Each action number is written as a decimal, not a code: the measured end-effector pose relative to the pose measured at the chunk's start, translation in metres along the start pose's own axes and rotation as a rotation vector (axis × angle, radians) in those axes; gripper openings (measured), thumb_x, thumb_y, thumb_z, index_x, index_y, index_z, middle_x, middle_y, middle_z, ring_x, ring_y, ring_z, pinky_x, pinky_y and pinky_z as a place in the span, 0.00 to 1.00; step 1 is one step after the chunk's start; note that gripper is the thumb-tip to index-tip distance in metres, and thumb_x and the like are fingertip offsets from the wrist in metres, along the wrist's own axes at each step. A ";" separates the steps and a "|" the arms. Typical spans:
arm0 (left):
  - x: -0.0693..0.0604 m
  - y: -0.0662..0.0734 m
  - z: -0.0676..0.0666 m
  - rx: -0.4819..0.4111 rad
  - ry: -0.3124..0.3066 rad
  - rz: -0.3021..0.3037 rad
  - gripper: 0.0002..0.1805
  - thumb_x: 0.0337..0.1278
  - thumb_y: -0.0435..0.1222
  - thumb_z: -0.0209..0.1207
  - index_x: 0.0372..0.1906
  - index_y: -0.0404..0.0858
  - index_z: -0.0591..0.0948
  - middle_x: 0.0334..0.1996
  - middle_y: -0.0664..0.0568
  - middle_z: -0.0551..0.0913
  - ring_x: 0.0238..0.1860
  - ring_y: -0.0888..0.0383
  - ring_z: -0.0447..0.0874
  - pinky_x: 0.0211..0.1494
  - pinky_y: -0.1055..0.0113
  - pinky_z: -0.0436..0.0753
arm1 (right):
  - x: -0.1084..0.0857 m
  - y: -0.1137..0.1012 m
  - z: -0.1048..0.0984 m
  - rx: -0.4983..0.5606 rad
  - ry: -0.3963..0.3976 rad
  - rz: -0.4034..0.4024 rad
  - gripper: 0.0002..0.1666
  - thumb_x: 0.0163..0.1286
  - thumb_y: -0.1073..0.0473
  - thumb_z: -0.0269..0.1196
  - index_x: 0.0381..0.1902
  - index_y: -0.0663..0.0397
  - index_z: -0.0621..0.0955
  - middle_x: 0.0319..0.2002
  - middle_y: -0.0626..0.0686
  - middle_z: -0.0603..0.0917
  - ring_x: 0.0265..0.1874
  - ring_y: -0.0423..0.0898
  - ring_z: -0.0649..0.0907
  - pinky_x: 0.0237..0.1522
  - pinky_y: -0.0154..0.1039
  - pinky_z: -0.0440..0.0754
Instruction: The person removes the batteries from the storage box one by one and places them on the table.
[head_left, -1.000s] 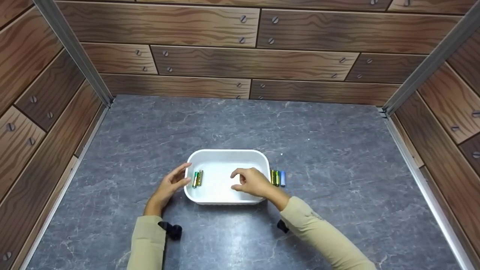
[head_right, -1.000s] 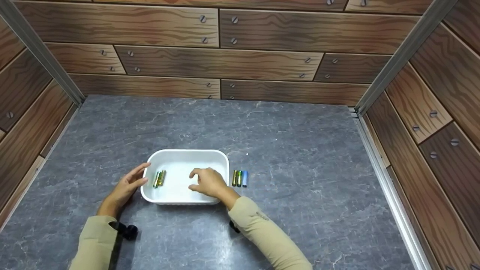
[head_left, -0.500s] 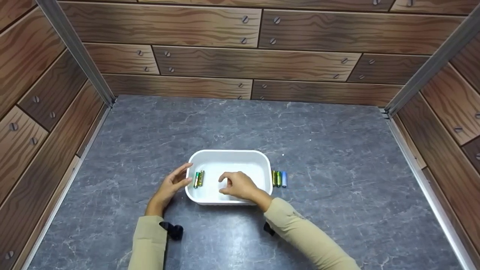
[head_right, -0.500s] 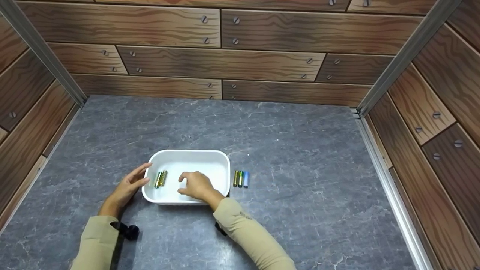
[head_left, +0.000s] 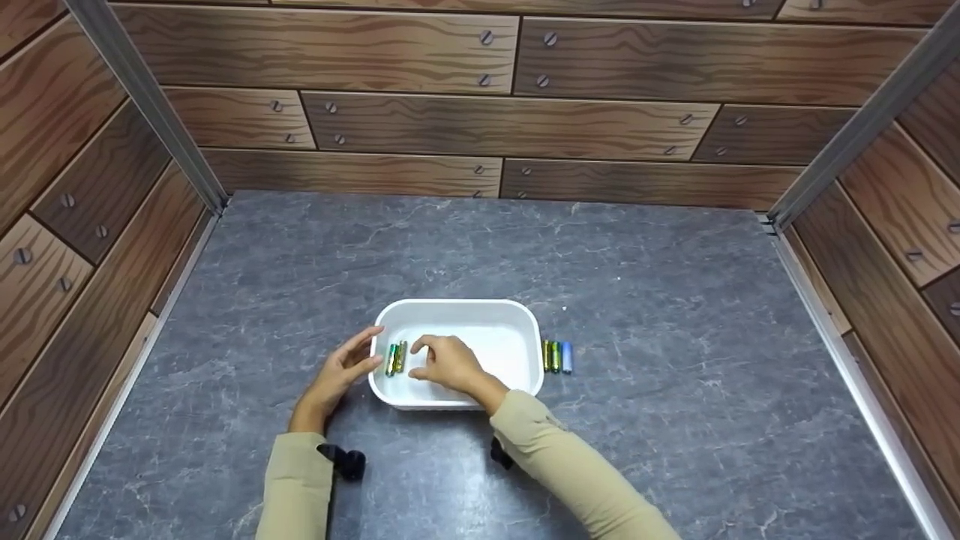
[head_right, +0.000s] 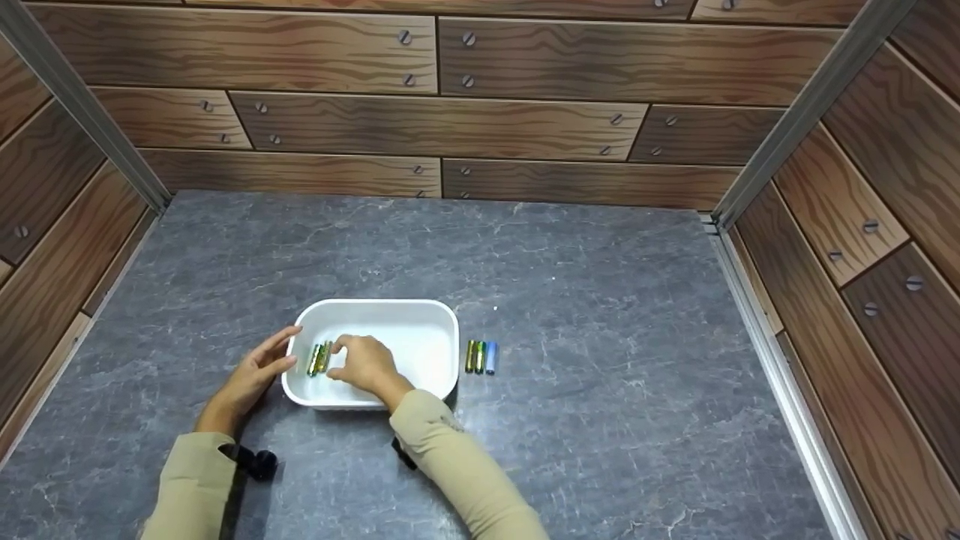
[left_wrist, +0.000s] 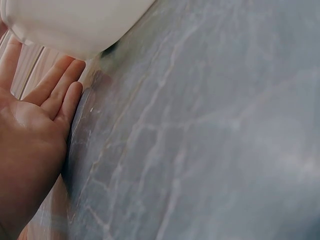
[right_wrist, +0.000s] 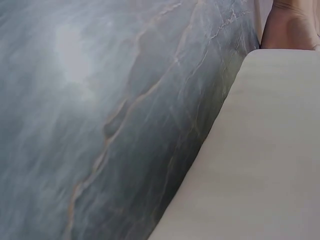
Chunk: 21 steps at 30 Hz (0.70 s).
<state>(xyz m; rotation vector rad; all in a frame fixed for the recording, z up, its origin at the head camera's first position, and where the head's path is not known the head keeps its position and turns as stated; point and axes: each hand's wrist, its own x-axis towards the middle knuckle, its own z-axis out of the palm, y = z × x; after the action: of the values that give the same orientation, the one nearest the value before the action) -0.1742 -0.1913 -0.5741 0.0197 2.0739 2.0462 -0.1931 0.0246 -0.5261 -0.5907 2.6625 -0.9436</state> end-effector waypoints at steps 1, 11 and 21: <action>0.000 0.000 0.000 0.006 0.001 0.000 0.31 0.61 0.31 0.60 0.69 0.37 0.67 0.68 0.37 0.70 0.62 0.57 0.74 0.58 0.73 0.75 | 0.001 -0.001 0.001 0.006 0.000 0.011 0.19 0.56 0.54 0.72 0.45 0.53 0.83 0.21 0.46 0.75 0.20 0.35 0.68 0.23 0.27 0.62; 0.000 0.002 0.001 0.009 -0.005 0.005 0.31 0.61 0.29 0.59 0.69 0.34 0.67 0.68 0.35 0.69 0.67 0.46 0.71 0.57 0.75 0.75 | 0.010 -0.004 0.006 -0.038 0.031 0.036 0.22 0.54 0.53 0.73 0.46 0.52 0.83 0.27 0.53 0.83 0.23 0.37 0.69 0.25 0.29 0.63; 0.000 0.002 0.000 0.008 -0.017 0.016 0.32 0.61 0.30 0.59 0.70 0.33 0.65 0.68 0.34 0.68 0.65 0.50 0.72 0.57 0.76 0.75 | 0.017 -0.012 0.016 -0.091 0.065 0.037 0.30 0.50 0.50 0.75 0.51 0.51 0.81 0.29 0.52 0.85 0.26 0.42 0.77 0.29 0.34 0.72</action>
<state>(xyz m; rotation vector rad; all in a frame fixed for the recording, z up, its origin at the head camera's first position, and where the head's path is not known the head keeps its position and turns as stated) -0.1740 -0.1910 -0.5720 0.0559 2.0782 2.0399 -0.1989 0.0004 -0.5321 -0.5362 2.7766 -0.8498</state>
